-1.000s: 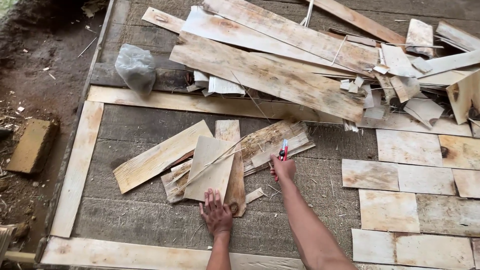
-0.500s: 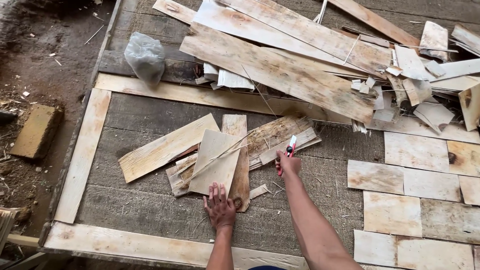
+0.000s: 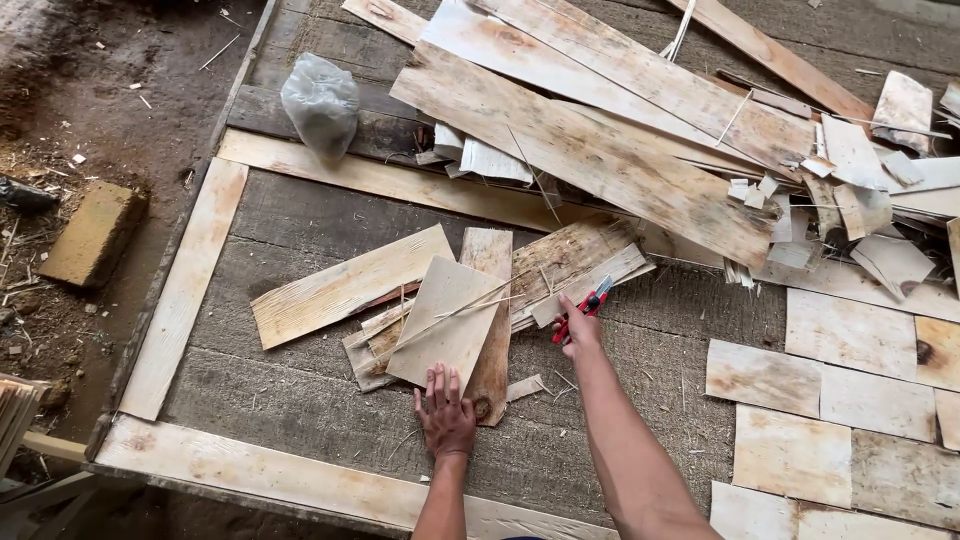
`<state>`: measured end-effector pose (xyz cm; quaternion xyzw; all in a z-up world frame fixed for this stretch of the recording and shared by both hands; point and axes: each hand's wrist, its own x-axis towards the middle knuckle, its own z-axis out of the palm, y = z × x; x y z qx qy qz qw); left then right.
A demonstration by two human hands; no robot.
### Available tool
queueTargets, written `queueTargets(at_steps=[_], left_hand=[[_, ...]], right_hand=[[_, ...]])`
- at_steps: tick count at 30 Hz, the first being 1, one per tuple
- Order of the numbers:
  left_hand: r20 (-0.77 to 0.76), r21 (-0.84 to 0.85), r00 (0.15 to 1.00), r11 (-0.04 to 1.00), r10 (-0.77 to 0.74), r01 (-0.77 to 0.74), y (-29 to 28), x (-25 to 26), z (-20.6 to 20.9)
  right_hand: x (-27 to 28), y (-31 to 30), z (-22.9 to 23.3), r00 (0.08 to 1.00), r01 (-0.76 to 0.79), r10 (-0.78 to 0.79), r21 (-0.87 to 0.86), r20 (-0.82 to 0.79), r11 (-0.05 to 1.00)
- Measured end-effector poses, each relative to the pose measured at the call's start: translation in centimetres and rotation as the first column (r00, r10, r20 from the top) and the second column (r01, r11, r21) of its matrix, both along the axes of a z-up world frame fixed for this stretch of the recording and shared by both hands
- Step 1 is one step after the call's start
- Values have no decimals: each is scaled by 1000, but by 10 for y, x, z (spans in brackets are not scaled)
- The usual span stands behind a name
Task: Trimming thin wood pieces with a utility knife and arranging them into a tiled pattern on a wooden base.
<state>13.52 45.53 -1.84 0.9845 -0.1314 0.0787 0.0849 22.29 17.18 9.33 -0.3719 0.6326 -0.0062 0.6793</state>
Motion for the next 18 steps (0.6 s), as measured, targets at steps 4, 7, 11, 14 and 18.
queueTargets(at_steps=[4,7,11,14,18], left_hand=[[2,-79,1000,997,9,-9,1,0,5],[14,-89,1000,996,11,-10,0,0,9],[22,-93,999,995,23,-21,0,-1,9],[28,-103,999,994,27,-24,0,-2,12],[19,-121,1000,993,16,-13,1,-2,16]], right_hand=[[-4,5,1,1000,-8,7,-18,-16,1000],[-9,6,3,1000,-13,14,-31,12,999],[-16,11,2,990,45,-25,-141,138,989],[-17,13,6,981,49,-7,-212,195,976],[-20,13,11,966,15,49,-247,253,969]])
